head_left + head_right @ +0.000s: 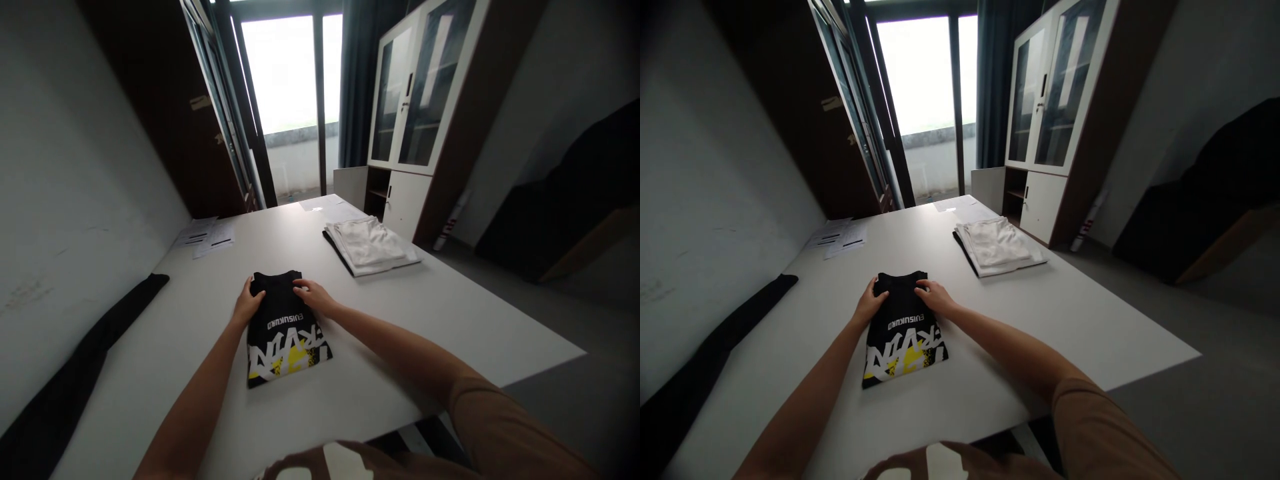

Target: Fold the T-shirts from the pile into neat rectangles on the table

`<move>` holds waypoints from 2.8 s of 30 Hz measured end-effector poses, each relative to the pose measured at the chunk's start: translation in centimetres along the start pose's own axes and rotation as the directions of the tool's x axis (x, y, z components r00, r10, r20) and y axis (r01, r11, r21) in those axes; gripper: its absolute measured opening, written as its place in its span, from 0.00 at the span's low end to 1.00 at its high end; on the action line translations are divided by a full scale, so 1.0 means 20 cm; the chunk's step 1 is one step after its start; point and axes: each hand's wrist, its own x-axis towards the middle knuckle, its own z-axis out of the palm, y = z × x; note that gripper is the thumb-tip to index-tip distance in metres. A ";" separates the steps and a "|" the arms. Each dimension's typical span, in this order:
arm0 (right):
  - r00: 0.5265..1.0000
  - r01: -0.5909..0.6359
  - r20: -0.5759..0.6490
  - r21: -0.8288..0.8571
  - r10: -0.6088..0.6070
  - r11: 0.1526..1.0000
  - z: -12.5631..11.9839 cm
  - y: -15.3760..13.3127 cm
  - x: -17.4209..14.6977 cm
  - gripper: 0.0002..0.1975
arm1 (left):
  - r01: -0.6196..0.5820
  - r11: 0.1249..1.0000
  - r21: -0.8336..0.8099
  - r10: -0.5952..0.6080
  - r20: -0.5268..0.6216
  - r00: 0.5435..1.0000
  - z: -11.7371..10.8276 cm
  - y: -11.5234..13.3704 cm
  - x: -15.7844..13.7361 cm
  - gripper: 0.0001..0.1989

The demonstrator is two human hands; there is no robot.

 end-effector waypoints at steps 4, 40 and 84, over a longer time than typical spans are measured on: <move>0.963 -0.205 0.199 0.103 0.182 0.973 -0.01 -0.02 0.12 0.24 | -0.040 0.999 0.018 0.040 0.016 0.999 0.00 0.00 0.00 0.39; 0.954 0.290 0.107 -0.081 -0.281 0.954 0.13 -0.04 0.13 0.21 | 0.188 0.851 -0.491 -0.128 0.154 0.980 0.10 0.28 -0.14 0.16; 0.770 0.080 -0.624 -0.119 -0.137 0.990 -1.50 -0.27 0.68 0.15 | 0.282 0.711 -0.644 -0.075 0.329 0.941 0.07 0.18 -0.11 0.16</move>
